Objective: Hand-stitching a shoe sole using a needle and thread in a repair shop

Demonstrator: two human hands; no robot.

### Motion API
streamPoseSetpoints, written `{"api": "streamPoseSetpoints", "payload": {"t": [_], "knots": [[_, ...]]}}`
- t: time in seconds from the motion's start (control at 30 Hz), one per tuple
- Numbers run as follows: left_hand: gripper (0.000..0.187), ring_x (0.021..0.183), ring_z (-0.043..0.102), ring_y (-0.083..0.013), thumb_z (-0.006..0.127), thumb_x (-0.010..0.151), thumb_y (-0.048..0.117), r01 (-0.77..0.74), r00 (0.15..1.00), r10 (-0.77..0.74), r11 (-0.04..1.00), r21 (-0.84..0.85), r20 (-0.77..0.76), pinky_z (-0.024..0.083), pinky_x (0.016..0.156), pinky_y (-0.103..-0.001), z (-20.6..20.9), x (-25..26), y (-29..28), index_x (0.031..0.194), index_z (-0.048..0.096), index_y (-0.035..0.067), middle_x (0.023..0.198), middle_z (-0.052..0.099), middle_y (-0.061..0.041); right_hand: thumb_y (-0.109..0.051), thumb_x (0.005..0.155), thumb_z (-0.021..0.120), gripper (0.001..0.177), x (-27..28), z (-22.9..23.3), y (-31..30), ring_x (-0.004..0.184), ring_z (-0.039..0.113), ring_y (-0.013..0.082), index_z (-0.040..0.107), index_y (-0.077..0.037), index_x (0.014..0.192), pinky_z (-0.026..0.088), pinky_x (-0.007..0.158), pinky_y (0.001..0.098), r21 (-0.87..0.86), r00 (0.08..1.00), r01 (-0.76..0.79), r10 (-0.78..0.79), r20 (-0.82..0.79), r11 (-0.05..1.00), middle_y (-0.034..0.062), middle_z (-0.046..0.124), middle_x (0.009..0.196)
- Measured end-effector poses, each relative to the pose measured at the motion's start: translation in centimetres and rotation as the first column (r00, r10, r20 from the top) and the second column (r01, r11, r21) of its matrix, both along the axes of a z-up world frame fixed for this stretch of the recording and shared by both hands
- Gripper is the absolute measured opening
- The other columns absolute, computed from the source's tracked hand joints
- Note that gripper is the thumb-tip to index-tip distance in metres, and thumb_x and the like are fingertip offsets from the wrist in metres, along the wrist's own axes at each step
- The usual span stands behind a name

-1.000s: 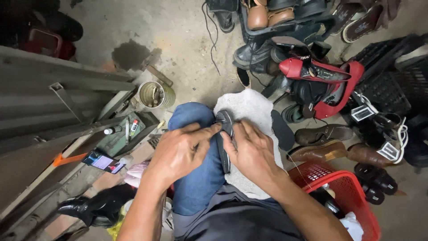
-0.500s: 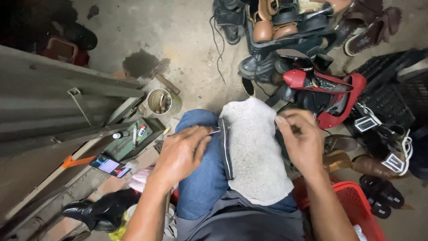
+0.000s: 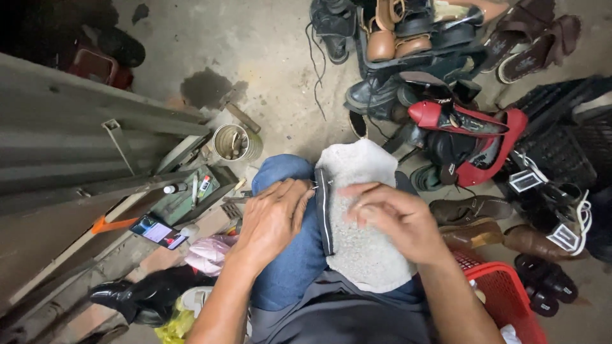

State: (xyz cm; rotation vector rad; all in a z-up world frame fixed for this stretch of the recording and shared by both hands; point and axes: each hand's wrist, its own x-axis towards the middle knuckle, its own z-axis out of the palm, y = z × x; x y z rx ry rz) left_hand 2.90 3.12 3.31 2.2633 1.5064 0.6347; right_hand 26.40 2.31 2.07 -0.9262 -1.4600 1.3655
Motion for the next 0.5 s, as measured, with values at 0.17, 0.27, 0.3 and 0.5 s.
{"api": "streamPoseSetpoints", "payload": {"t": [0.17, 0.27, 0.3, 0.5], "knots": [[0.023, 0.068, 0.067, -0.0271, 0.056, 0.105, 0.030, 0.059, 0.998, -0.059, 0.998, -0.006, 0.010, 0.054, 0.055, -0.036, 0.4, 0.3, 0.5, 0.090, 0.067, 0.016, 0.067, 0.060, -0.005, -0.012, 0.095, 0.071, 0.013, -0.8, -0.2, 0.8, 0.080, 0.069, 0.0064, 0.081, -0.011, 0.102, 0.058, 0.071, 0.0286, -0.106, 0.941, 0.219, -0.181, 0.285, 0.970, 0.0068, 0.082, 0.090], [0.024, 0.068, 0.068, -0.0285, 0.057, 0.105, 0.029, 0.051, 0.999, -0.051, 0.999, -0.019, 0.009, 0.055, 0.055, -0.037, 0.7, 0.3, 0.6, 0.089, 0.067, 0.014, 0.067, 0.062, -0.007, -0.005, 0.097, 0.065, 0.021, -1.5, 0.6, 1.8, 0.088, 0.079, 0.0263, 0.078, -0.011, 0.111, 0.061, 0.076, 0.0380, 0.101, 0.864, 0.105, -0.141, 0.483, 0.989, 0.0093, 0.082, 0.095], [0.024, 0.070, 0.069, -0.0286, 0.056, 0.105, 0.031, 0.054, 0.999, -0.054, 0.998, -0.029, 0.000, 0.055, 0.057, -0.038, 0.4, 0.1, 0.5, 0.091, 0.067, 0.015, 0.069, 0.062, -0.007, -0.007, 0.097, 0.065, 0.021, -1.9, 1.1, 1.8, 0.087, 0.079, 0.0268, 0.077, -0.009, 0.114, 0.062, 0.076, 0.0393, 0.120, 0.835, 0.069, -0.123, 0.536, 0.990, 0.0103, 0.081, 0.093], [0.042, 0.067, 0.071, -0.0320, 0.062, 0.095, 0.055, -0.140, 0.985, 0.117, 0.973, -0.183, -0.130, 0.056, 0.057, -0.043, 0.0, -1.6, -0.4, 0.084, 0.067, 0.014, 0.066, 0.066, -0.010, -0.007, 0.096, 0.067, 0.037, -2.3, 1.2, 0.5, 0.085, 0.080, 0.0241, 0.067, -0.006, 0.132, 0.062, 0.075, 0.0384, 0.165, 0.838, 0.067, -0.145, 0.525, 0.984, 0.0110, 0.081, 0.094]]}}
